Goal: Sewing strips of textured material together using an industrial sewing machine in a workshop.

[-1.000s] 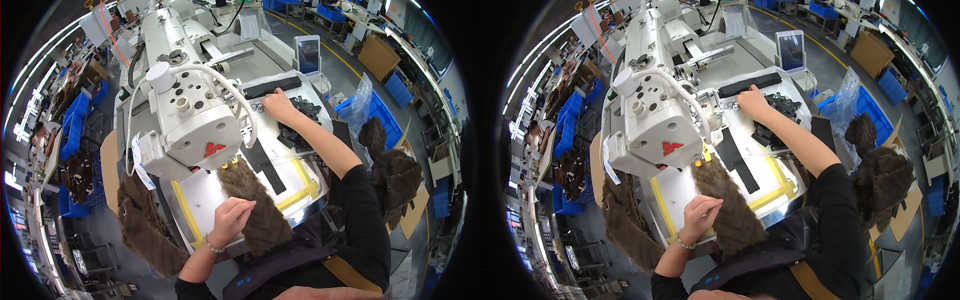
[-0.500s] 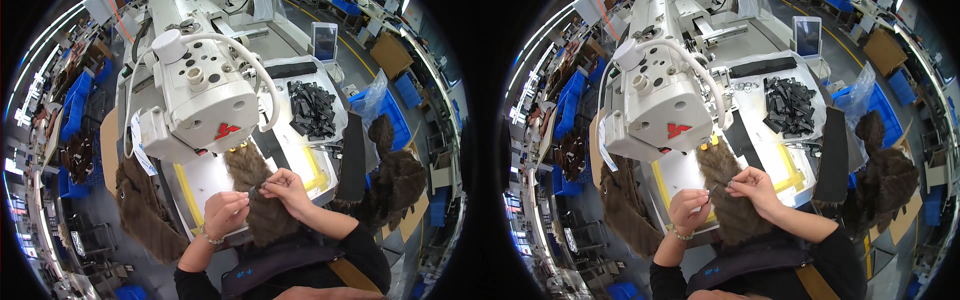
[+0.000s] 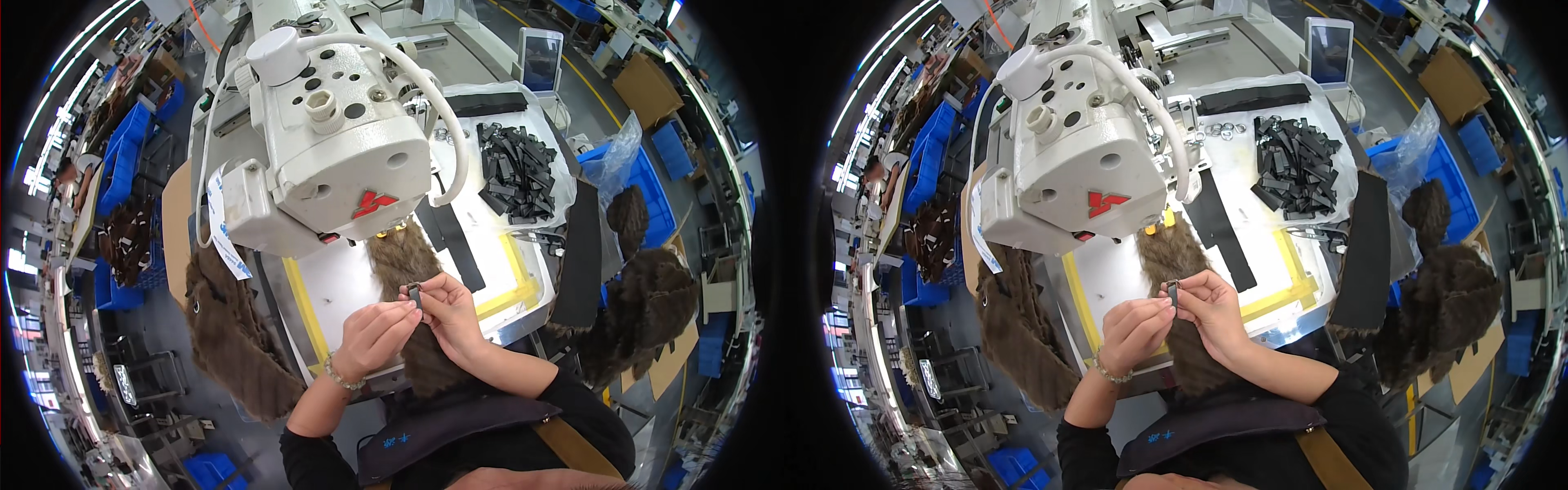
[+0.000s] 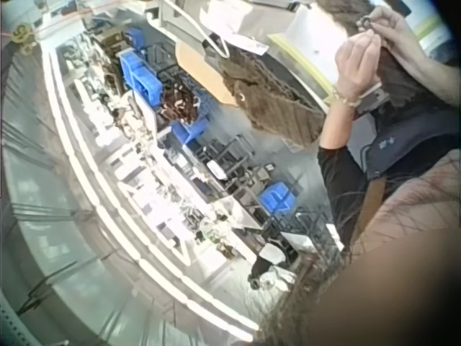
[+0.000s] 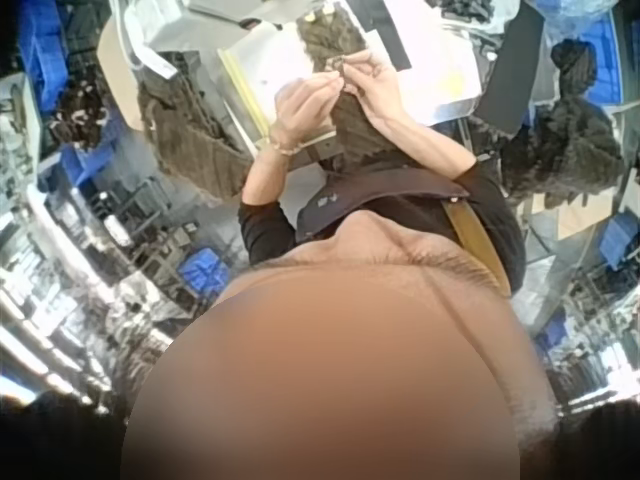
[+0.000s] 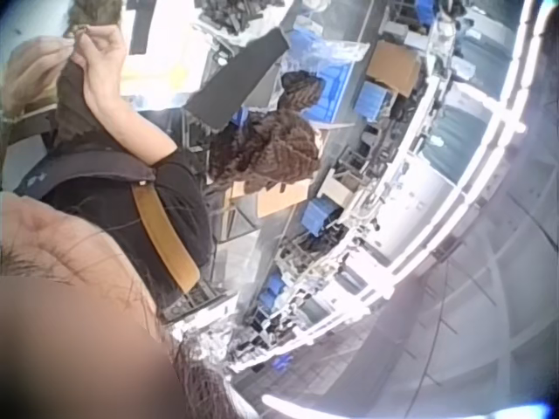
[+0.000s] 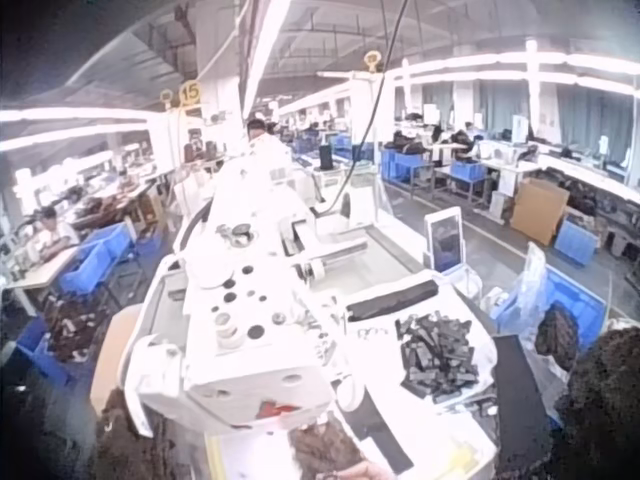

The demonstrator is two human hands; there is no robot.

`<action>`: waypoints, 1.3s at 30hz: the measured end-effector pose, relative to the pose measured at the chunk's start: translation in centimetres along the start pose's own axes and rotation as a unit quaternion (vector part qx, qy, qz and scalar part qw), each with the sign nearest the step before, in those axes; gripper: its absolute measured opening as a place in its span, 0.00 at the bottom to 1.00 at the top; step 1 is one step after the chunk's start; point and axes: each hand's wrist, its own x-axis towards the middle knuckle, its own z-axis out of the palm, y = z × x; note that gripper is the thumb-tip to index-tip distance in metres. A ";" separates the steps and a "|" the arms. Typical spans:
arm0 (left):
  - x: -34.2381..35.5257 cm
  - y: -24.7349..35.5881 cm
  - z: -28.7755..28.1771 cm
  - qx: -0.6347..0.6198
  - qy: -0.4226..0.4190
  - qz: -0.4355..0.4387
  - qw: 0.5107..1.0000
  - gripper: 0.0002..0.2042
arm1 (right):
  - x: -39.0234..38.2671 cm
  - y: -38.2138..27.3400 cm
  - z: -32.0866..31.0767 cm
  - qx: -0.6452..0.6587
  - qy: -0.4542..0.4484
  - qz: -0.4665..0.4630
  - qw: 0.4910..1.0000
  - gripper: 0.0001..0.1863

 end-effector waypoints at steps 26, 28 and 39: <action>0.3 -0.4 -1.5 0.024 -0.003 0.041 0.999 0.09 | 1.8 -6.4 1.0 -0.598 -0.315 -0.442 0.590 0.12; 0.2 -0.7 -1.4 0.023 -0.005 0.036 0.999 0.08 | 2.4 -6.5 1.0 -0.602 -0.330 -0.426 0.589 0.12; -0.7 -2.0 -0.1 0.029 -0.012 -0.012 0.999 0.08 | 6.3 -6.8 0.6 -0.616 -0.426 -0.326 0.576 0.09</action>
